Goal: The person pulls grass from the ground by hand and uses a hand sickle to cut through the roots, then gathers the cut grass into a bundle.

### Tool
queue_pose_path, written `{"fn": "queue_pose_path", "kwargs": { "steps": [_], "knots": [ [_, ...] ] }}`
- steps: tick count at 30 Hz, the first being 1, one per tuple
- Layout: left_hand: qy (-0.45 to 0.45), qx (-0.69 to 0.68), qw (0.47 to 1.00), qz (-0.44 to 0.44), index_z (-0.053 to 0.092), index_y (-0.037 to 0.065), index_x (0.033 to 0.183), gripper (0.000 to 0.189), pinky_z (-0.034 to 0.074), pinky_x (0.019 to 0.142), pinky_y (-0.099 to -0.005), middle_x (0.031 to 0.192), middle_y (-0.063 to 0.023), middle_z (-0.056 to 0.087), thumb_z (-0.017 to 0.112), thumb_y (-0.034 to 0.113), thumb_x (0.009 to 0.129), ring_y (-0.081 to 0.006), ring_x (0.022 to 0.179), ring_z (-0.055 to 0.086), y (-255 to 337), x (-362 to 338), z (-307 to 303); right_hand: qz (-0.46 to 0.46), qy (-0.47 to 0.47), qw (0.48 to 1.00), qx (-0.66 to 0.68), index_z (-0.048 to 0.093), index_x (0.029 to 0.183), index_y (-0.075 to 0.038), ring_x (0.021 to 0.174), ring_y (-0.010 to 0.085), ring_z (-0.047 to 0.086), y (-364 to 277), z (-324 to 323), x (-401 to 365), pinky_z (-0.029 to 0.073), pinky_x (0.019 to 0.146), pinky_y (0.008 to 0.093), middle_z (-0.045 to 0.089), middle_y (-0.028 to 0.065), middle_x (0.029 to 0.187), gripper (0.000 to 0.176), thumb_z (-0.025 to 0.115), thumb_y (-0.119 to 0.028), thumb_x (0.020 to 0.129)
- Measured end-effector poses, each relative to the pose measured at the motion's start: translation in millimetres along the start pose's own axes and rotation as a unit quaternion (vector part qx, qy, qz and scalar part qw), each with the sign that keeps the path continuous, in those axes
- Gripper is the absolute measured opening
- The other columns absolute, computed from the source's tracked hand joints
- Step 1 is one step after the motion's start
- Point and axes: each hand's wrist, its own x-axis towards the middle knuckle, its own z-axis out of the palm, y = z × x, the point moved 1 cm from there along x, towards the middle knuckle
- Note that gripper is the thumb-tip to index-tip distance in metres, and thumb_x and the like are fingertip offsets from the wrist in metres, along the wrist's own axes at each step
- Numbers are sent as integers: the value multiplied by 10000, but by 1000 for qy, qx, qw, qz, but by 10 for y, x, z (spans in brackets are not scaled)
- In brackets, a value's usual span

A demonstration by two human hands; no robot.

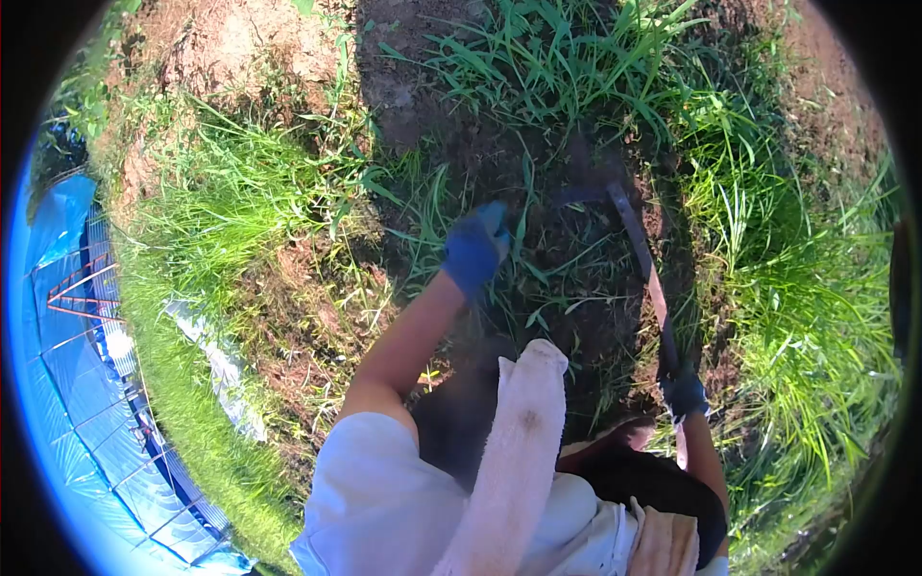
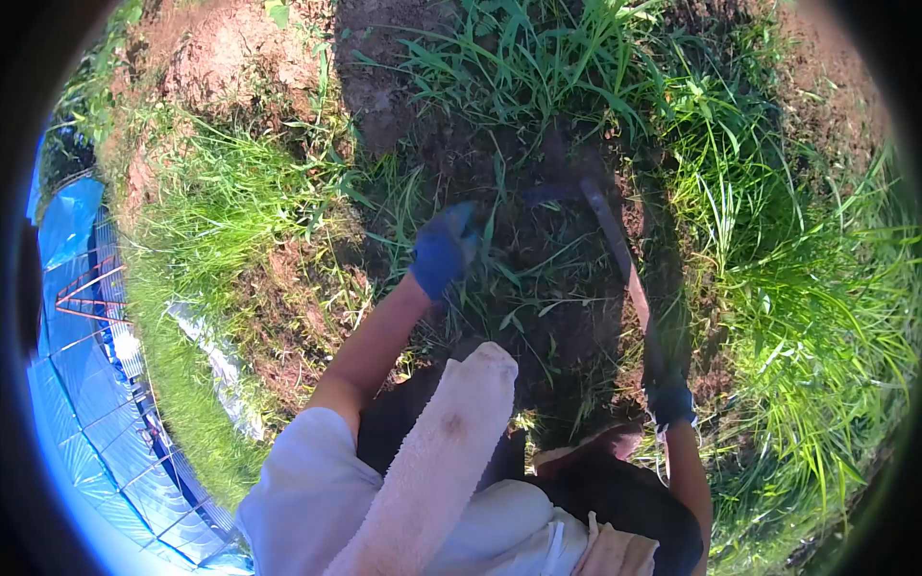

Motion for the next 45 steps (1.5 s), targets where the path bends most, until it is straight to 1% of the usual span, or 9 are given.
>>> {"fn": "queue_pose_path", "kwargs": {
  "steps": [8,19,28,34,37,40,41,43,45],
  "knots": [
    [7,130,971,-199,569,34,1065,353,500,803,-454,986,-234,637,600,263,798,-414,930,615,-894,1005,-296,23,-6,999,30,451,1141,-15,850,452,621,-167,-138,-54,498,698,492,642,292,870,552,590,-451,833],
    [-42,10,998,-48,626,37,984,306,491,739,-473,865,-237,637,589,215,738,-428,813,610,-366,337,-265,31,0,999,21,479,1072,-34,837,458,614,-234,-177,-76,498,701,500,634,291,865,456,616,-397,833],
    [161,391,887,186,644,149,997,281,388,945,-453,1236,-113,528,603,186,722,-312,1111,532,-778,1853,-653,41,8,999,35,480,1035,-26,836,470,604,-227,-163,-95,503,695,505,629,293,867,426,637,-360,823],
    [-110,414,890,158,621,142,1112,374,426,932,-439,1123,-128,617,609,239,750,-297,1030,586,-953,2135,-710,18,6,999,33,331,1233,-5,814,464,613,1,18,-33,500,679,505,630,300,853,588,606,-345,840],
    [-54,364,922,121,622,99,1065,343,486,831,-445,938,-174,656,606,259,761,-299,838,644,-1060,2164,-567,14,1,1000,5,171,1403,-16,778,461,620,7,27,-37,492,628,515,627,311,817,774,596,-340,843],
    [-71,-26,997,-21,625,114,1005,322,474,790,-481,1022,-186,644,602,280,730,-364,915,624,-844,1722,-372,32,7,999,11,226,1378,-16,770,458,621,-86,-62,-91,493,629,509,629,304,808,736,601,-353,843],
    [-79,-4,997,-12,615,111,1029,335,478,792,-476,1041,-196,639,597,274,736,-363,929,622,-513,1349,-317,20,8,1000,17,285,1326,-7,768,456,622,-116,-94,-74,494,627,504,629,302,803,675,603,-358,844],
    [-42,187,907,375,563,86,1134,426,525,741,-423,1130,-198,592,656,167,726,-330,859,644,-40,912,-95,14,2,1000,21,345,1274,2,766,453,622,-78,-36,-43,494,624,499,630,299,799,620,604,-363,845],
    [-56,222,925,305,534,99,1184,465,524,757,-428,1230,-191,527,651,208,747,-333,920,633,240,1195,-125,-40,-3,999,10,420,1142,14,765,451,623,103,69,3,495,627,491,632,294,802,513,603,-363,848]
  ]
}}
